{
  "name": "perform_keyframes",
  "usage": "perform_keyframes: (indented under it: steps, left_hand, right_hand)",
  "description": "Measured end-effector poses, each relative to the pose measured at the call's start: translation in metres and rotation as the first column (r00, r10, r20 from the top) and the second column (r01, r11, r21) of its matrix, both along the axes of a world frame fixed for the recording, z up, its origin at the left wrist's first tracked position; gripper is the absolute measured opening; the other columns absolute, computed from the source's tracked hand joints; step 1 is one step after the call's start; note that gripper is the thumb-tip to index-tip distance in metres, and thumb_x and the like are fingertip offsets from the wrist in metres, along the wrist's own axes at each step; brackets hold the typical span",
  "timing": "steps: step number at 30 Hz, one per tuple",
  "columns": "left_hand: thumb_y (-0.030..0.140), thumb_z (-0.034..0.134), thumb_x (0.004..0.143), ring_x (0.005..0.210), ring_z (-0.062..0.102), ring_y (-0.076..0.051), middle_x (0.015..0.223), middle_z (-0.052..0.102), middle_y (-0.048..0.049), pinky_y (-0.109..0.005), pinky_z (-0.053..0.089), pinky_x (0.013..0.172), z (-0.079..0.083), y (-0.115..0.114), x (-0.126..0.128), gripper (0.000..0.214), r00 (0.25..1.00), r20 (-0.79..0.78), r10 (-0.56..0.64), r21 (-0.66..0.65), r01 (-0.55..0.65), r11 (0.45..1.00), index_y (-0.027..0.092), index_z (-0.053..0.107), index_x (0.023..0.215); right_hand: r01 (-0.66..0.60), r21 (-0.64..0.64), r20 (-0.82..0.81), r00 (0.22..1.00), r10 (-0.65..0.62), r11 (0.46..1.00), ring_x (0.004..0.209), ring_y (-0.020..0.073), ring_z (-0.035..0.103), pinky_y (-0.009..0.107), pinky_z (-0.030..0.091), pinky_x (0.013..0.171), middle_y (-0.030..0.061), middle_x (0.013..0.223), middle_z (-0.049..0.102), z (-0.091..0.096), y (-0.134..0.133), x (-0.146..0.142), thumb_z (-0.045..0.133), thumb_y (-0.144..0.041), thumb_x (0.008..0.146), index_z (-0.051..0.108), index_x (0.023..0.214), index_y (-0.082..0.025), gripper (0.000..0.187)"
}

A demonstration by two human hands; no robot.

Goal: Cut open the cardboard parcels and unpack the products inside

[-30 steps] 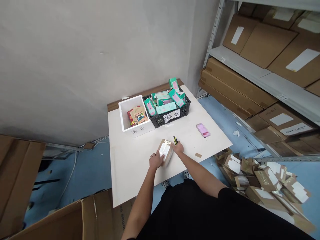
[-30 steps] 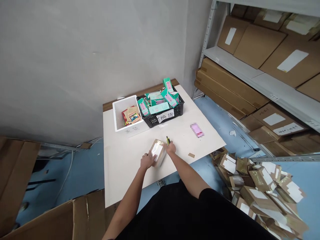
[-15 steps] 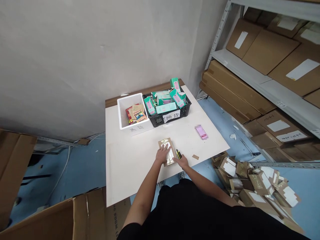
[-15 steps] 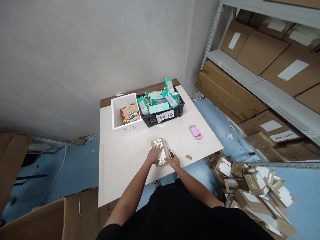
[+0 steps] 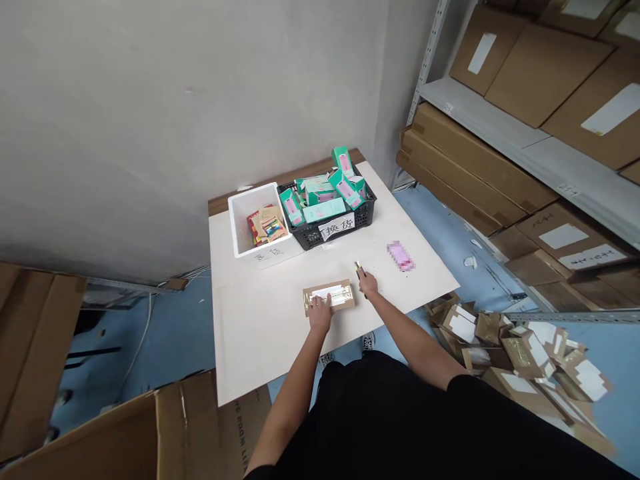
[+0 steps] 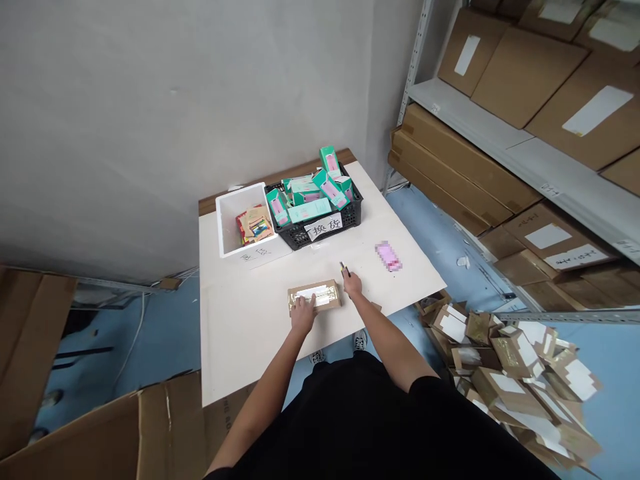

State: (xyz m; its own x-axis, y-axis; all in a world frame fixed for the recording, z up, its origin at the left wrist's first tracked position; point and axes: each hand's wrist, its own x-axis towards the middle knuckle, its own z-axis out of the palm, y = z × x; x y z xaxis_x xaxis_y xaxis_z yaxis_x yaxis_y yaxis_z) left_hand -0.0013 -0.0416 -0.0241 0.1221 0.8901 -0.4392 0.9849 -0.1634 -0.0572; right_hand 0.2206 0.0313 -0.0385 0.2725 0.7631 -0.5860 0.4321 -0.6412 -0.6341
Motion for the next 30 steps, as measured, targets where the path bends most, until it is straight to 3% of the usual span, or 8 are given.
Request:
perform_keyframes:
  steps: [5, 9, 15, 18, 21, 24, 27, 30]
  left_hand:
    - [0.041, 0.055, 0.103, 0.155, 0.034, -0.040, 0.161, 0.045, -0.0218, -0.059, 0.047, 0.111, -0.002, -0.003, -0.005, 0.068, 1.000, 0.006, 0.005, 0.023, -0.005, 1.000, 0.030, 0.035, 0.167]
    - [0.043, 0.053, 0.104, 0.155, 0.034, -0.040, 0.162, 0.044, -0.0223, -0.057, 0.051, 0.108, -0.001, -0.003, -0.003, 0.066, 1.000, 0.006, 0.017, 0.021, -0.017, 1.000, 0.031, 0.036, 0.167]
    - [0.047, 0.051, 0.104, 0.154, 0.033, -0.043, 0.160, 0.046, -0.0224, -0.062, 0.051, 0.108, 0.003, 0.000, 0.000, 0.066, 0.998, 0.018, 0.053, 0.005, -0.053, 0.999, 0.032, 0.036, 0.166]
    - [0.049, 0.050, 0.104, 0.154, 0.034, -0.042, 0.160, 0.044, -0.0227, -0.060, 0.052, 0.108, 0.006, 0.003, -0.001, 0.066, 0.998, 0.024, 0.050, -0.031, -0.050, 0.998, 0.031, 0.035, 0.166]
    - [0.048, 0.049, 0.104, 0.154, 0.034, -0.041, 0.161, 0.043, -0.0223, -0.057, 0.053, 0.107, 0.008, 0.004, -0.001, 0.065, 0.998, 0.026, 0.056, -0.038, -0.055, 0.998, 0.031, 0.035, 0.166]
    - [0.049, 0.053, 0.103, 0.152, 0.037, -0.040, 0.158, 0.048, -0.0199, -0.057, 0.050, 0.110, 0.013, 0.008, -0.003, 0.066, 0.997, 0.045, 0.058, -0.036, -0.056, 0.998, 0.031, 0.039, 0.165]
    - [0.056, 0.051, 0.102, 0.146, 0.044, -0.036, 0.152, 0.054, -0.0172, -0.051, 0.048, 0.112, 0.020, 0.019, -0.011, 0.063, 0.992, 0.097, 0.079, -0.032, -0.076, 0.997, 0.031, 0.047, 0.160]
    - [0.054, 0.036, 0.107, 0.155, 0.034, -0.034, 0.163, 0.046, -0.0160, -0.048, 0.046, 0.114, 0.027, 0.031, -0.025, 0.061, 0.980, 0.138, 0.140, 0.008, -0.143, 0.990, 0.027, 0.043, 0.161]
  right_hand:
    - [-0.137, -0.099, -0.071, 0.989, 0.131, 0.986, 0.048, 0.0140, 0.063, 0.024, 0.046, 0.057, 0.0024, 0.064, 0.069, -0.016, -0.050, 0.024, 0.037, -0.071, 0.105, 0.067, 0.077, -0.019, 0.067]
    - [-0.200, -0.090, -0.060, 0.979, 0.196, 0.976, 0.051, 0.0163, 0.066, 0.026, 0.050, 0.065, 0.0020, 0.056, 0.066, -0.016, -0.050, 0.019, 0.041, -0.074, 0.104, 0.074, 0.081, -0.018, 0.068]
    - [-0.205, -0.016, 0.082, 0.975, 0.205, 0.979, 0.088, 0.0266, 0.076, 0.030, 0.053, 0.083, 0.0116, 0.081, 0.078, -0.008, -0.037, 0.010, 0.054, -0.069, 0.101, 0.078, 0.083, -0.019, 0.058]
    - [-0.222, 0.008, 0.123, 0.968, 0.219, 0.975, 0.107, 0.0306, 0.072, 0.033, 0.052, 0.091, 0.0149, 0.097, 0.080, -0.008, -0.046, 0.017, 0.062, -0.069, 0.097, 0.077, 0.082, -0.020, 0.054]
    - [-0.243, -0.006, 0.129, 0.962, 0.242, 0.970, 0.108, 0.0326, 0.072, 0.034, 0.052, 0.091, 0.0146, 0.096, 0.080, -0.012, -0.063, 0.030, 0.068, -0.070, 0.092, 0.074, 0.076, -0.020, 0.053]
    - [-0.174, -0.002, 0.073, 0.982, 0.173, 0.985, 0.092, 0.0290, 0.075, 0.033, 0.053, 0.083, 0.0117, 0.085, 0.077, -0.017, -0.080, 0.036, 0.060, -0.072, 0.096, 0.070, 0.075, -0.020, 0.057]
    - [0.014, -0.078, -0.104, 0.994, -0.022, 0.997, 0.064, 0.0206, 0.072, 0.029, 0.053, 0.068, 0.0067, 0.073, 0.072, -0.022, -0.088, 0.024, 0.039, -0.076, 0.103, 0.069, 0.086, -0.019, 0.066]
    - [0.067, -0.090, -0.217, 0.972, -0.085, 0.994, 0.064, 0.0203, 0.071, 0.029, 0.054, 0.063, 0.0050, 0.082, 0.075, -0.026, -0.086, -0.005, 0.057, -0.077, 0.093, 0.068, 0.104, -0.021, 0.058]
